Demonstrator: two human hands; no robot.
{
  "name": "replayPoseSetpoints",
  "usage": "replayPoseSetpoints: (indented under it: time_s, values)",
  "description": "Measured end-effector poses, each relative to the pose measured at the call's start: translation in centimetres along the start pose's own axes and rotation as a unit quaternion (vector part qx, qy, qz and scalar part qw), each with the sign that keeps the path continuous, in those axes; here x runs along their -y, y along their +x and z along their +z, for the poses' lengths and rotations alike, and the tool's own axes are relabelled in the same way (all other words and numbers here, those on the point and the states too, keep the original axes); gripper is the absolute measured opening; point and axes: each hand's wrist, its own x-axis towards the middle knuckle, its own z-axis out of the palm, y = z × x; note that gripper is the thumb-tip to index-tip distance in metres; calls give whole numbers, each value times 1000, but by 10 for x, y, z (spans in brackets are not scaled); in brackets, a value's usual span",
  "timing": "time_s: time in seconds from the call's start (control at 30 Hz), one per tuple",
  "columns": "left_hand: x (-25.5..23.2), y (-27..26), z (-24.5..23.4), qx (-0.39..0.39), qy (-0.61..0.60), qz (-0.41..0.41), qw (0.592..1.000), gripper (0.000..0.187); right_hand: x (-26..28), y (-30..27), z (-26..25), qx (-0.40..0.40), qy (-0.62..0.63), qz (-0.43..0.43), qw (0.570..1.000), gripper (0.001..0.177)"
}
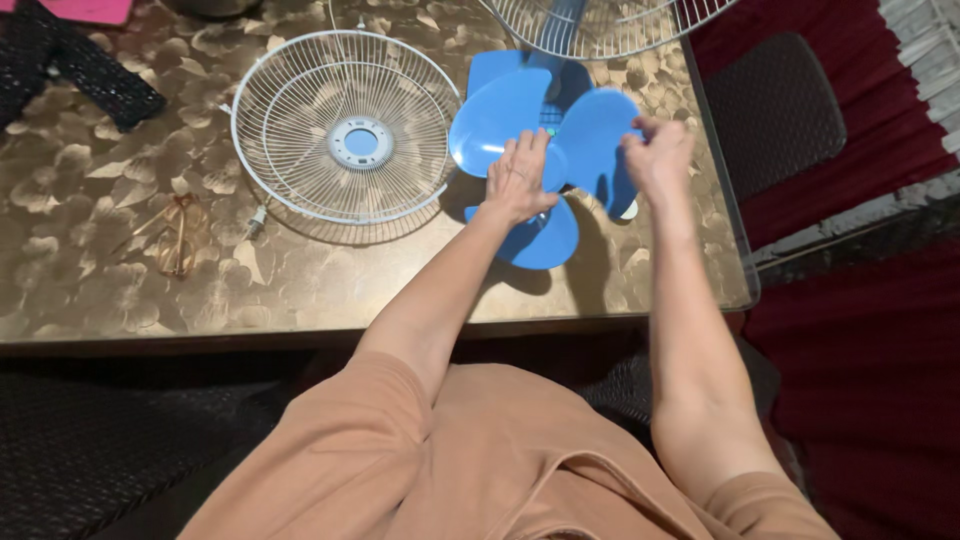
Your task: The person reassembles a blue electric fan on a table. They attach the fan blades to the motor shaft, secure them with a nut, and then fit the front wire cage over the blades, snapping it into place.
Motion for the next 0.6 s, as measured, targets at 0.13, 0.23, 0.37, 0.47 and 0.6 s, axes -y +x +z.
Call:
replayPoseSetpoints:
  time_s: [0.13,0.23,0.37,0.47,0.6]
  values:
    - [-18,13,-25,-88,-58,21,994,82,54,-3,-38,95,3,163,982,35]
    - [-30,22,-37,-120,-85,31,989,80,74,-7,-36,205,-22,218,954,52]
    - [-43,33,-45,-144,-92,36,985,82,69,-6,-17,173,-74,204,961,67]
    - [-52,39,-49,-142,-96,62,983,84,57,-3,-1,87,53,182,978,58]
    - [-66,41,-53,-153,-91,106,978,81,44,1,18,-9,204,219,954,62]
